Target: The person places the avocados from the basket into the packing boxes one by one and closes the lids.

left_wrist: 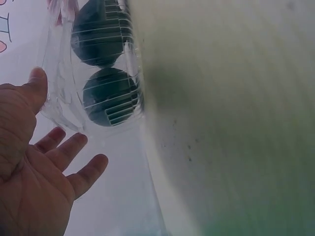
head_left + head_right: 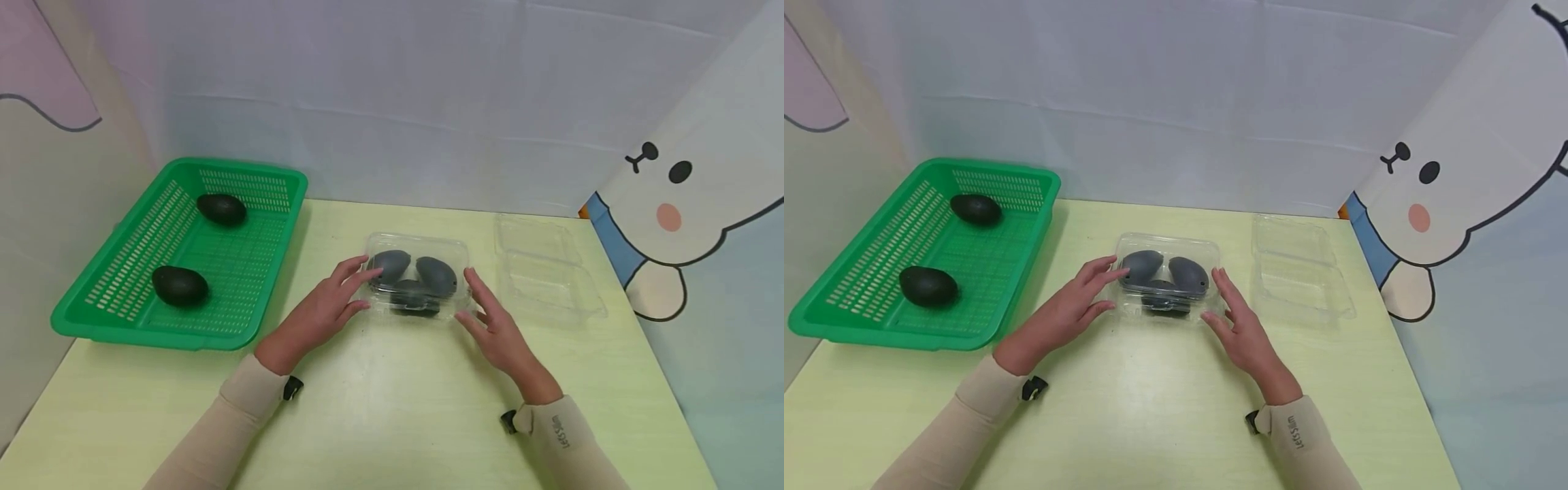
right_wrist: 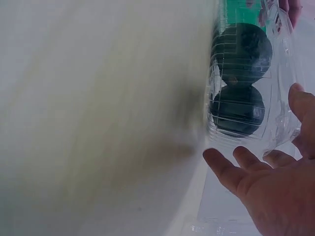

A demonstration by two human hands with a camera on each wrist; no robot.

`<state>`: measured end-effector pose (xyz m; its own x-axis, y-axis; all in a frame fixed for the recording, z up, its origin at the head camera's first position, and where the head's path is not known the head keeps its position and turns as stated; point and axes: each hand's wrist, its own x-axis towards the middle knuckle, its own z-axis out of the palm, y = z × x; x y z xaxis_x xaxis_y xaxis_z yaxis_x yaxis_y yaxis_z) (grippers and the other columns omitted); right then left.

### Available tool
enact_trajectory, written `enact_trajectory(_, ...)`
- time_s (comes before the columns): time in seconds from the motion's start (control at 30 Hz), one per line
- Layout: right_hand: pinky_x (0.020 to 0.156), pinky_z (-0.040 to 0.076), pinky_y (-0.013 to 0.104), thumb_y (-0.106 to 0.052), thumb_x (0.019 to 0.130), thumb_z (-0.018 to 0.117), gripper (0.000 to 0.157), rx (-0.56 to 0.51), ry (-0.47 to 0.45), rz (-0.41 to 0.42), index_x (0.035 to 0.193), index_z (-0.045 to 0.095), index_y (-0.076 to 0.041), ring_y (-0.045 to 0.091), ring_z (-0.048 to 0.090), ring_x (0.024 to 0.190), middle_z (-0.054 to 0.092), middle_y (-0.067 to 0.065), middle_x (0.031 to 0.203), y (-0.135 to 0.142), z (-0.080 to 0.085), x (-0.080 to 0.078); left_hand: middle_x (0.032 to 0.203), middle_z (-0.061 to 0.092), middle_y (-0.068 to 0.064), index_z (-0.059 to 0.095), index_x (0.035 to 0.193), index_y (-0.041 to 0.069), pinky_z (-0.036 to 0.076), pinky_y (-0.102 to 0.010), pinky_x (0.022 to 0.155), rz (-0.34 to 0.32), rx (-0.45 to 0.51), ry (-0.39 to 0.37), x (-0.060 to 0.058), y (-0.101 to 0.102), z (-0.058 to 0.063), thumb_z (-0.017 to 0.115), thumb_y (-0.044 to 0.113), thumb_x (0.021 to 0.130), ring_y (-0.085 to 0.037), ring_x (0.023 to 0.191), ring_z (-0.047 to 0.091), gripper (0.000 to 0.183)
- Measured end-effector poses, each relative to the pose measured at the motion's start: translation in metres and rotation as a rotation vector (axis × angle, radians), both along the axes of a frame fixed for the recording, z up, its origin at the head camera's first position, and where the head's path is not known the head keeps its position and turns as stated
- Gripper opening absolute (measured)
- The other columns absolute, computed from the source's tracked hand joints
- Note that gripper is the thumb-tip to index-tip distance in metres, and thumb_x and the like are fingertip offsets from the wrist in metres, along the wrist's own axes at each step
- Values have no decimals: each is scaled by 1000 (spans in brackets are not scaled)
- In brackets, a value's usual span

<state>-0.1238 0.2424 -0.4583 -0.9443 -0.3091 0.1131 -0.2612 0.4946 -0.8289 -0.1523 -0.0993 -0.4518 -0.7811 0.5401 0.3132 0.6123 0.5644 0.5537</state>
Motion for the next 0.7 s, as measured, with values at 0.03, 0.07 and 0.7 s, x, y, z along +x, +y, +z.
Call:
enact_trajectory(0.03, 109, 39, 63, -7, 105, 61, 76, -6, 5, 1, 167, 18, -18, 45, 27, 150, 14, 8, 172, -1, -1, 0, 158, 37, -19, 47, 154, 13, 55, -49, 92, 2, -2, 6, 0, 0, -1, 71, 17, 100, -37, 131, 56, 60)
enact_trajectory(0.07, 108, 42, 62, -6, 104, 61, 77, -11, 7, 0, 167, 18, -17, 46, 28, 149, 14, 9, 172, -1, -1, 0, 158, 37, -18, 47, 154, 13, 55, -49, 92, 5, -5, 14, 0, 0, -2, 71, 17, 100, -37, 133, 54, 60)
enact_trajectory(0.7, 104, 46, 56, -7, 103, 63, 75, -55, -10, -20, 166, 23, -18, 45, 28, 150, 13, 10, 172, -2, -3, 4, 158, 38, -14, 49, 153, 15, 56, -47, 89, 25, -16, 34, 1, 0, -10, 73, 21, 98, -32, 108, 67, 60)
